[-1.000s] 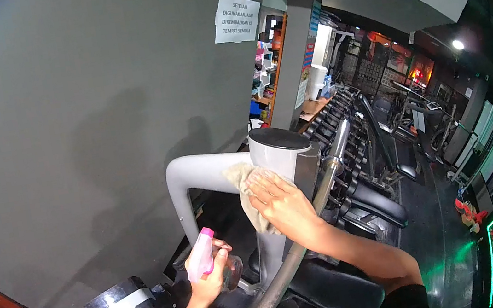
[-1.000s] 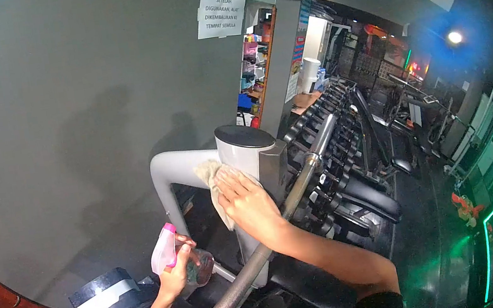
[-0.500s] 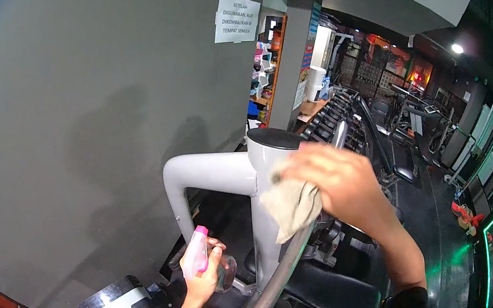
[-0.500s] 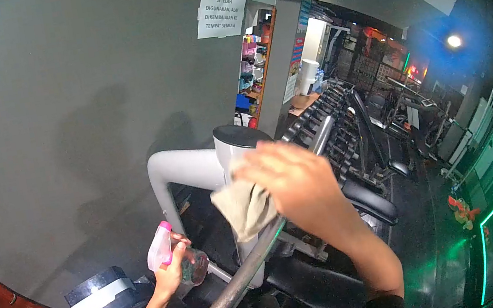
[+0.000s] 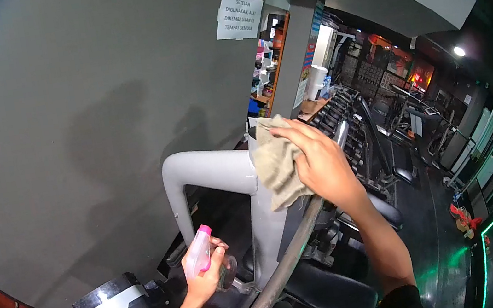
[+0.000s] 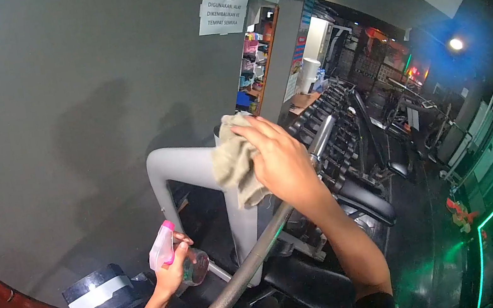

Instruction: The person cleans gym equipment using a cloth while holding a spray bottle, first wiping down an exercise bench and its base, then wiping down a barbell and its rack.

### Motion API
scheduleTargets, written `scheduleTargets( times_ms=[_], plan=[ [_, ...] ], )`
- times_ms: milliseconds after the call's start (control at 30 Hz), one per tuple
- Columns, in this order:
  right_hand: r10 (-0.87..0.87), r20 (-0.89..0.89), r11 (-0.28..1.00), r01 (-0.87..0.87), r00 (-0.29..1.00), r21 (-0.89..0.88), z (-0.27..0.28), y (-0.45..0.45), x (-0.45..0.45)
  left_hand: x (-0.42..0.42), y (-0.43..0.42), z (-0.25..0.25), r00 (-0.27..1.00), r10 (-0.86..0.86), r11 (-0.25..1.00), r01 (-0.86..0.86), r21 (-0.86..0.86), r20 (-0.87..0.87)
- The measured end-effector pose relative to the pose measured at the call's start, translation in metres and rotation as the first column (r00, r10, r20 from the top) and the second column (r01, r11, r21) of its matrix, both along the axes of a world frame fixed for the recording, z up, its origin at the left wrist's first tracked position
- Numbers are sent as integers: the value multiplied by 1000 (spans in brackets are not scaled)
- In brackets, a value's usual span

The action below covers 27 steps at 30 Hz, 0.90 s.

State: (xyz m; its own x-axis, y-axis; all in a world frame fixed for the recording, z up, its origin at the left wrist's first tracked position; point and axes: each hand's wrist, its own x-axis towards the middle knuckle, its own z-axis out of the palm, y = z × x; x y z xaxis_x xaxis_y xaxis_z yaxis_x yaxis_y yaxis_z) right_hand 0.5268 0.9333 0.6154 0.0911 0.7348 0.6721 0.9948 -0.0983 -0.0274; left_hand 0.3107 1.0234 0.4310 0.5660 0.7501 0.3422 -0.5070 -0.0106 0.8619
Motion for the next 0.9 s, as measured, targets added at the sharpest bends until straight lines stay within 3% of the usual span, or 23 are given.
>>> scheduleTargets(
  times_ms=[133,267,333,367,467,533,600,700,800,833,900],
  plan=[
    [152,-158,972,-177,976,-154,12,43,14,3,-3,3,999,-35,999,35,21,-5],
    [92,-239,924,-172,967,-340,24,91,25,4,-5,4,999,-35,999,35,8,28],
    [-39,-237,846,-95,971,-525,31,97,21,2,-5,3,999,-24,1000,24,0,25],
    [13,-199,840,-119,980,-529,36,90,22,1,-4,3,999,-29,1000,29,9,23],
    [115,-190,839,-198,975,-506,51,52,30,-2,-2,-1,1000,-5,1000,5,-11,16],
    [65,-219,842,-171,974,-511,56,18,31,-3,0,-3,1000,16,1000,-16,11,-2],
    [257,-173,914,-297,951,-277,42,-17,30,-2,0,-4,1000,20,1000,-20,4,-8],
    [111,-265,988,-135,958,-71,5,-51,9,1,0,-5,1000,4,1000,-4,-11,11],
    [24,-95,997,-17,995,79,-46,-61,-4,3,-3,-6,1000,3,1000,-3,18,-15],
    [-74,-27,996,75,997,54,-61,-62,-8,4,-4,-6,1000,-8,1000,8,7,-4],
    [-113,25,994,113,993,-5,-72,-71,-17,3,-4,-4,1000,-21,1000,21,3,3]
  ],
)
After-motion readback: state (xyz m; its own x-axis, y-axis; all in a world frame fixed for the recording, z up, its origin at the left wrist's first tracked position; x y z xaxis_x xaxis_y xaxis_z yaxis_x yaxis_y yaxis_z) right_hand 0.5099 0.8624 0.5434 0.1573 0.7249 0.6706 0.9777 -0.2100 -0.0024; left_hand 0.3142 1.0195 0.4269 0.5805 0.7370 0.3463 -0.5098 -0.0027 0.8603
